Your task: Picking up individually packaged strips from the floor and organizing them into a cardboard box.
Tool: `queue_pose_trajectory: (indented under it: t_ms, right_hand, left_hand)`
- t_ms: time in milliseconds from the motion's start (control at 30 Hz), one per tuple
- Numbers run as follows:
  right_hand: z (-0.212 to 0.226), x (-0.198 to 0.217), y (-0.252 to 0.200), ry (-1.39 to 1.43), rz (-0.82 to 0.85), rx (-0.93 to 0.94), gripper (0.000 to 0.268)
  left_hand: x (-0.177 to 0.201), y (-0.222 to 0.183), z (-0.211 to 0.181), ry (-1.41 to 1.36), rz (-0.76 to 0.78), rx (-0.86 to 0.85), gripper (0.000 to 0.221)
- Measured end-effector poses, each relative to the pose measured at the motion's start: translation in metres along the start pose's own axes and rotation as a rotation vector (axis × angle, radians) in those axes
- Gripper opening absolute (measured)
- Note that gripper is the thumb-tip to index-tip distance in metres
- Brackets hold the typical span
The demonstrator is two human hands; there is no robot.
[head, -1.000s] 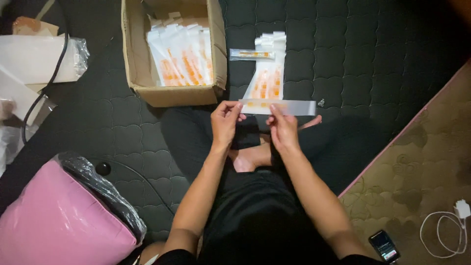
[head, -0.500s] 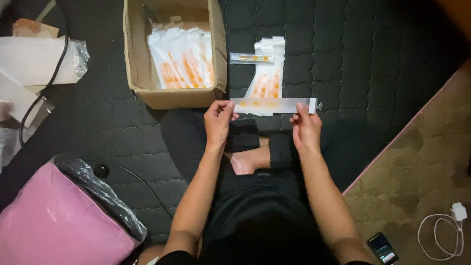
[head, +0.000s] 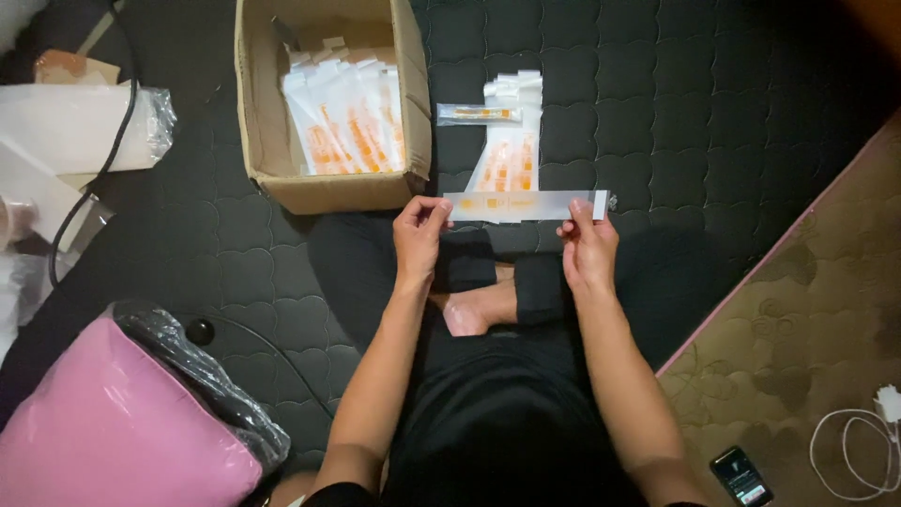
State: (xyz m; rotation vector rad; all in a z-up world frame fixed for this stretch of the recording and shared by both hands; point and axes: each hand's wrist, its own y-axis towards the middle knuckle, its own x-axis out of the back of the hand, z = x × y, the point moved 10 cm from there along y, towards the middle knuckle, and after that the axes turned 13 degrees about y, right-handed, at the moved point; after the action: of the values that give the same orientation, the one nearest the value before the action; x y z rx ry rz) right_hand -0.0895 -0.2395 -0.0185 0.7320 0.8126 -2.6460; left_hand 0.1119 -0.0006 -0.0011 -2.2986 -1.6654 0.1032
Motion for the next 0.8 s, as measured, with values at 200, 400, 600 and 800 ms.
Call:
queue_pose_trajectory:
  t_ms: [200, 400, 600, 800]
  right_hand:
    - [-0.002, 0.011, 0.008, -0.002, -0.001, -0.007, 0.007]
    - [-0.001, 0.011, 0.009, 0.000, -0.007, -0.006, 0.008]
    - [-0.003, 0.013, 0.011, 0.001, -0.004, -0.008, 0.008]
    - [-0.007, 0.015, 0.012, -0.004, -0.019, -0.011, 0.009]
  left_hand:
    - [-0.007, -0.001, 0.001, -0.023, 0.033, 0.015, 0.006]
    - [-0.013, 0.001, 0.007, -0.044, 0.052, 0.037, 0.006]
    - [-0.013, -0.002, 0.001, -0.053, 0.061, 0.053, 0.007]
    - [-0.012, 0.001, 0.016, -0.045, 0.061, 0.066, 0.008]
